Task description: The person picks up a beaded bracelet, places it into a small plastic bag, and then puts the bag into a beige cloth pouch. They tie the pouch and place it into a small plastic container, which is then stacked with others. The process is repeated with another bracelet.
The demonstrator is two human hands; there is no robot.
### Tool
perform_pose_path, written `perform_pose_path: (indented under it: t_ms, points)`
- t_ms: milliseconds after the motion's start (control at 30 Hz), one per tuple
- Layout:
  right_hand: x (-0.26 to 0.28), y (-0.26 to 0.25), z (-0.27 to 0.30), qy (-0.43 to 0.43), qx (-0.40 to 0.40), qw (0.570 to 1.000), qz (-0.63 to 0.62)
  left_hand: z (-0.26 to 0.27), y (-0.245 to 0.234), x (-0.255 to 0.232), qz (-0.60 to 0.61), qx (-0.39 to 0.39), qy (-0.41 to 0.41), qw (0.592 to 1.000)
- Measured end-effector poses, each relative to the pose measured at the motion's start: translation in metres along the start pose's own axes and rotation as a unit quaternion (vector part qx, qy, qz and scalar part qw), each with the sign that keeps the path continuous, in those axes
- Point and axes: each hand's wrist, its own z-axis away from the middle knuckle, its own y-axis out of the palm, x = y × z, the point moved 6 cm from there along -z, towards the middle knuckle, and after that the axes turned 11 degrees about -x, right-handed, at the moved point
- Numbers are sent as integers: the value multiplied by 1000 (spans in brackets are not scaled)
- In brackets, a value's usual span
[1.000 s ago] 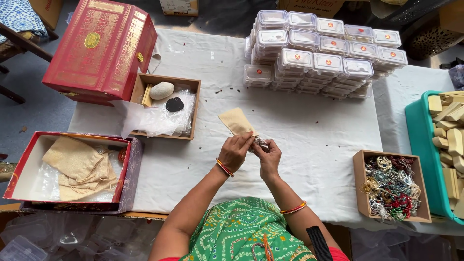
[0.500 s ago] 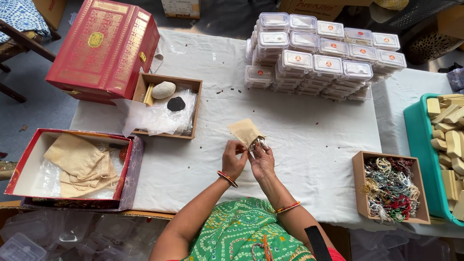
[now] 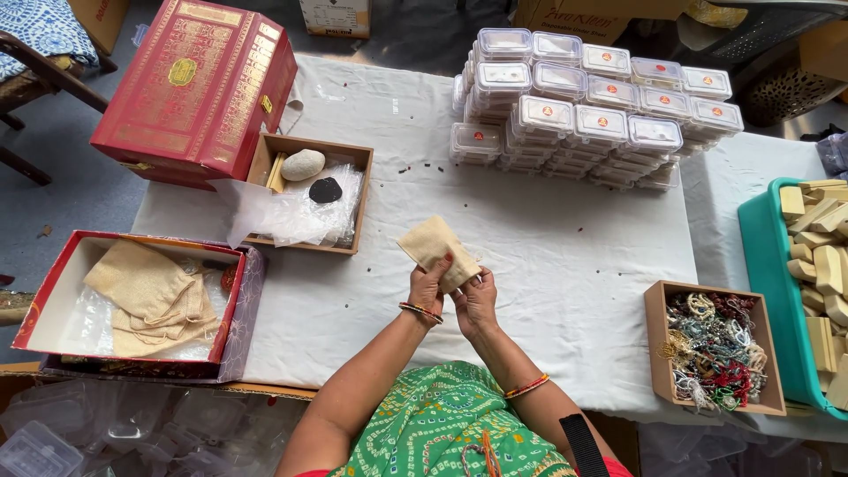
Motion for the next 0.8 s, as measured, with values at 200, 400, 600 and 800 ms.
perform_pose_path:
  t_ms: [200,400,600,800]
  points:
    - [12,-4,-5,-179,-3,975,133,-21,-17,24,-54,8,-8,998]
    - [55,47,49,-224,60,956,177,-3,-5,9,-129,81,-78,985]
    - [6,-34,-34,-322,-16,900,292,-56,-37,29,-273,90,45,957]
    - [7,-18,-1,-437,20,695,571,-113,-111,74,-357,60,108,926]
